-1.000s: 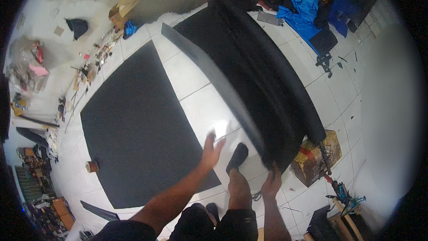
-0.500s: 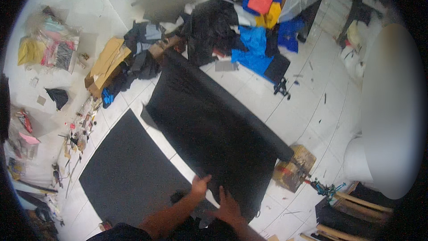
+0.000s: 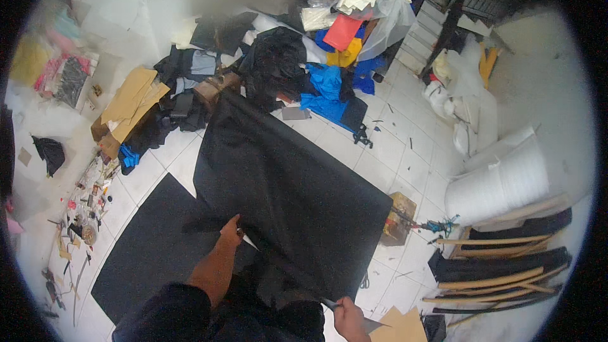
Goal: The person cuts a large piece of black fabric using shears on a tiled floor, then folds the material and places a weight on it.
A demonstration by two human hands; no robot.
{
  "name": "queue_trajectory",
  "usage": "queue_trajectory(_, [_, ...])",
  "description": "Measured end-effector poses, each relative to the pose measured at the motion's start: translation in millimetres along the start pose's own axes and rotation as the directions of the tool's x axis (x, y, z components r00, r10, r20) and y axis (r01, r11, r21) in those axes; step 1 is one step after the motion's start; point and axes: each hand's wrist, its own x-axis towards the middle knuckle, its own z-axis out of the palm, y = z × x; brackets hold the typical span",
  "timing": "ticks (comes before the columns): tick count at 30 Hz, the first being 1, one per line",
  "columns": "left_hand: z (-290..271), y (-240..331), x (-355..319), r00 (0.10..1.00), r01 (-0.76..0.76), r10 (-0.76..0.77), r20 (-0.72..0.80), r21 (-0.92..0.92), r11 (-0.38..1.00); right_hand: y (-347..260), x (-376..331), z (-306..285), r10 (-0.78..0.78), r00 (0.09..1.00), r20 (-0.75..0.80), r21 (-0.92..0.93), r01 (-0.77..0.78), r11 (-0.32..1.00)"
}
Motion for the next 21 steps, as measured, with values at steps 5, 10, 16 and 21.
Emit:
queue_trajectory(5, [-77, -1, 9, 0.985, 0.166, -0.175, -0.009, 0.363, 0.917, -6, -115, 37, -0.15, 0.975, 0.165, -0.014, 0.155, 0.988])
queue_trajectory(10, [-230, 1, -15, 0.932, 0.215, -0.22, 0.287, 0.05, 0.975, 52, -213, 104, 0.125, 0.966, 0.226, -0.343, -0.041, 0.938])
queue_trajectory(16, [-427, 60, -56, 0.945, -0.142, 0.125, 0.302, 0.037, 0.989, 52, -268, 200, 0.021, 0.941, 0.337, -0.416, 0.129, 0.9])
queue_trajectory(21, [-496, 43, -127, 0.874, -0.485, 0.456, 0.165, 0.262, 0.834, 67, -362, 237, 0.092, 0.9, 0.426, -0.371, 0.081, 0.925])
